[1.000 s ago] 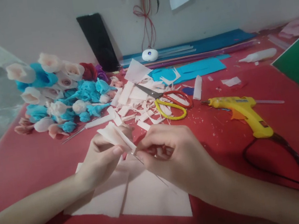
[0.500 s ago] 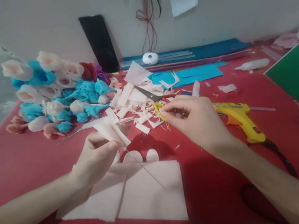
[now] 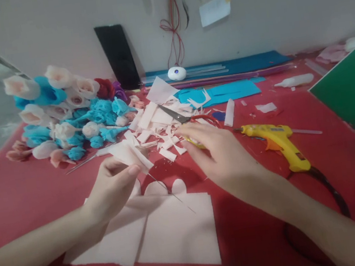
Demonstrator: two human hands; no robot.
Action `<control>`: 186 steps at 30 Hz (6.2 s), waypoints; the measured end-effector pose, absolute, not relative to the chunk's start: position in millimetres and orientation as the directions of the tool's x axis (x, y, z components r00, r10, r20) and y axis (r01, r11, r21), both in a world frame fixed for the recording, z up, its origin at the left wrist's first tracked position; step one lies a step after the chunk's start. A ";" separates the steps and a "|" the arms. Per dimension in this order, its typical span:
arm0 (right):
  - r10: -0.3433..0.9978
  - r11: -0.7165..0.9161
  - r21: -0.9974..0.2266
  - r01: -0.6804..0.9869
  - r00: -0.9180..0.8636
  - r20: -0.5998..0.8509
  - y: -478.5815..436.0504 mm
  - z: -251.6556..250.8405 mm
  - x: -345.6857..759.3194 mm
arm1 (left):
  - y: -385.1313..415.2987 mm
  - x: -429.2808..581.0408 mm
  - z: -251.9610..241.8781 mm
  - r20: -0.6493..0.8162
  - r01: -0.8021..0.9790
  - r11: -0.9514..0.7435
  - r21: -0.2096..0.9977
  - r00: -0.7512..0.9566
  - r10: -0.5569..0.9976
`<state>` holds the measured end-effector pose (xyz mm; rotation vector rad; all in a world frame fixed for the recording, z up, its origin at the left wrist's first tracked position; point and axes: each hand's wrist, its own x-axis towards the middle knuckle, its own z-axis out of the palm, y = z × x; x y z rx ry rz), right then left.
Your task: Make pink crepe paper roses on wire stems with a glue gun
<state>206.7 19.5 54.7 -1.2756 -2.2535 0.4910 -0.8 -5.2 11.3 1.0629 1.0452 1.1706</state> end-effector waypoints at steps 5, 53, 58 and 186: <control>0.872 0.385 -0.749 0.539 -0.477 0.104 -4.8 63.6 193.3 | -3.2 7.6 20.3 0.059 -0.269 -0.028 0.963 0.109 0.992; 0.893 0.167 -0.893 0.418 -0.448 -0.042 -14.3 64.8 188.8 | -3.6 19.4 35.4 0.058 -0.292 0.055 0.955 0.365 0.929; 0.885 0.170 -0.902 0.396 -0.464 -0.038 -12.4 64.7 188.7 | -1.0 18.3 31.6 0.031 -0.241 0.067 0.968 0.381 0.924; 0.923 0.380 -0.509 0.772 -0.354 0.151 27.9 76.8 238.3 | 10.1 18.4 11.1 0.099 0.294 -0.226 0.929 0.390 0.916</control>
